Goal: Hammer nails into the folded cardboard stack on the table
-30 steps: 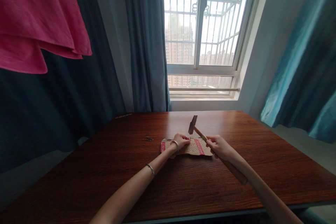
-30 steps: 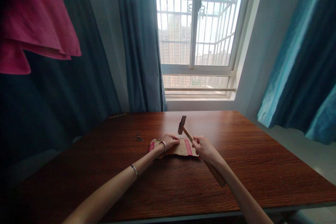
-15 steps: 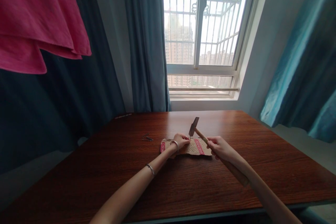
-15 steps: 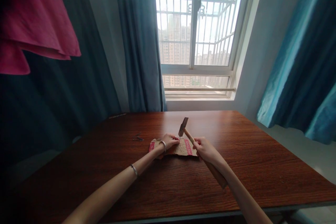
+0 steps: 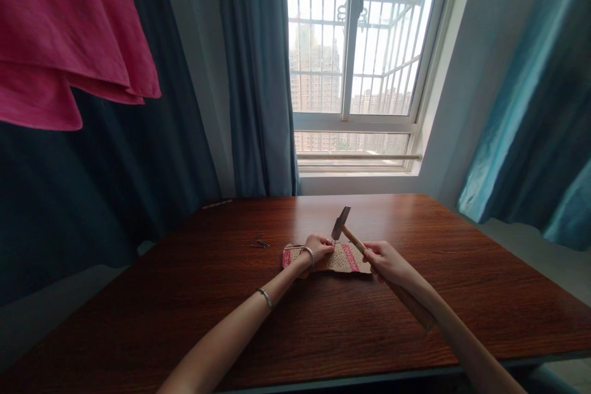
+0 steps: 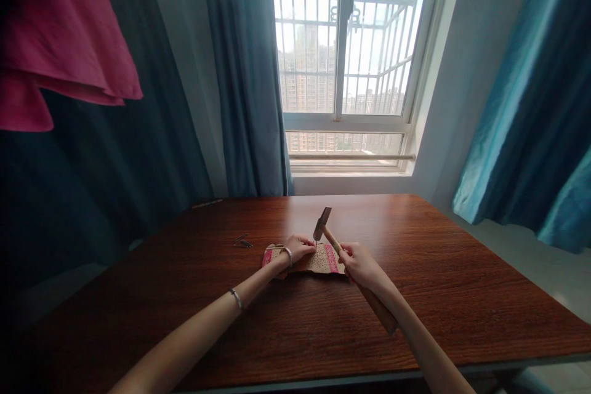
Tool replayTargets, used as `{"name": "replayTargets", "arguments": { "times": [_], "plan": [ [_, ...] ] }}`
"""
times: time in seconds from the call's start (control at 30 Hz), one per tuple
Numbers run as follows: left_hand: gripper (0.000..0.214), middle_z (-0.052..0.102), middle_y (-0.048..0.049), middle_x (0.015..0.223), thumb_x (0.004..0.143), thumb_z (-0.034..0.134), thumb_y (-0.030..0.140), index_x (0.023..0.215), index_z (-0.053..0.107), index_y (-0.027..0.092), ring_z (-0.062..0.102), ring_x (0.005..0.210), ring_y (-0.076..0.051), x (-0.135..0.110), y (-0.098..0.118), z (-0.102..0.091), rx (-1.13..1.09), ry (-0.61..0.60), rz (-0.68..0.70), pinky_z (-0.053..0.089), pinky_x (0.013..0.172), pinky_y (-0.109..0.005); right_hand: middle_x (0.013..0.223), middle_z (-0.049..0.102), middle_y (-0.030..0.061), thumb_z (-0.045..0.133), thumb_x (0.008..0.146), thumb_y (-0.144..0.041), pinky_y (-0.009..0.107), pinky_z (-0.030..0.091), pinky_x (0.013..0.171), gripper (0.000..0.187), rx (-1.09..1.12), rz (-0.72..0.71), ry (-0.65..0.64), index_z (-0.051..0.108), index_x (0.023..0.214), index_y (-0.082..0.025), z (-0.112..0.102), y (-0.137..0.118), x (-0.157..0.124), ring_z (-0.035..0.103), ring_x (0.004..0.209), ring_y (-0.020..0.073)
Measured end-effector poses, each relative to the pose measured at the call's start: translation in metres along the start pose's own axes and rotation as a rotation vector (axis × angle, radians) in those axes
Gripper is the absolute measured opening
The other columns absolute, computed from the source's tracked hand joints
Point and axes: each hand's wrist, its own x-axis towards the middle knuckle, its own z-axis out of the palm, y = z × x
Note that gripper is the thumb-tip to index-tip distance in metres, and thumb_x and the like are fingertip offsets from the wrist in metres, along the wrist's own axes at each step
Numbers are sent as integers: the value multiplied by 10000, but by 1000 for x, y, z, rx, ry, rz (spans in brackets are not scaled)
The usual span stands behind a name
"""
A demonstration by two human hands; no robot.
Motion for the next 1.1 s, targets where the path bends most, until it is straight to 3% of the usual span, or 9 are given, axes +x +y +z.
{"name": "replayTargets", "arguments": {
  "times": [0.43,0.77,1.1],
  "plan": [
    [263,674,-33,700,627,612,326,770,697,122,581,672,-155,2,-3,0,16,4,17,398,561,-208,688,569,29,359,770,-353,157,300,324,322,-32,-46,89,569,844,-120,1,-2,-3,418,374,46],
    [262,681,-43,751,624,615,313,784,696,122,591,705,-161,4,-4,3,12,6,-16,422,586,-213,650,554,12,368,773,-255,165,313,386,252,-182,-124,159,590,783,-136,8,-1,-3,419,418,56],
    [265,681,-40,726,626,608,324,776,700,126,587,687,-161,2,-2,2,22,-2,11,402,559,-206,666,564,20,361,783,-258,165,315,386,261,-182,-134,137,589,784,-133,7,-8,-5,420,420,58]
  ]
}}
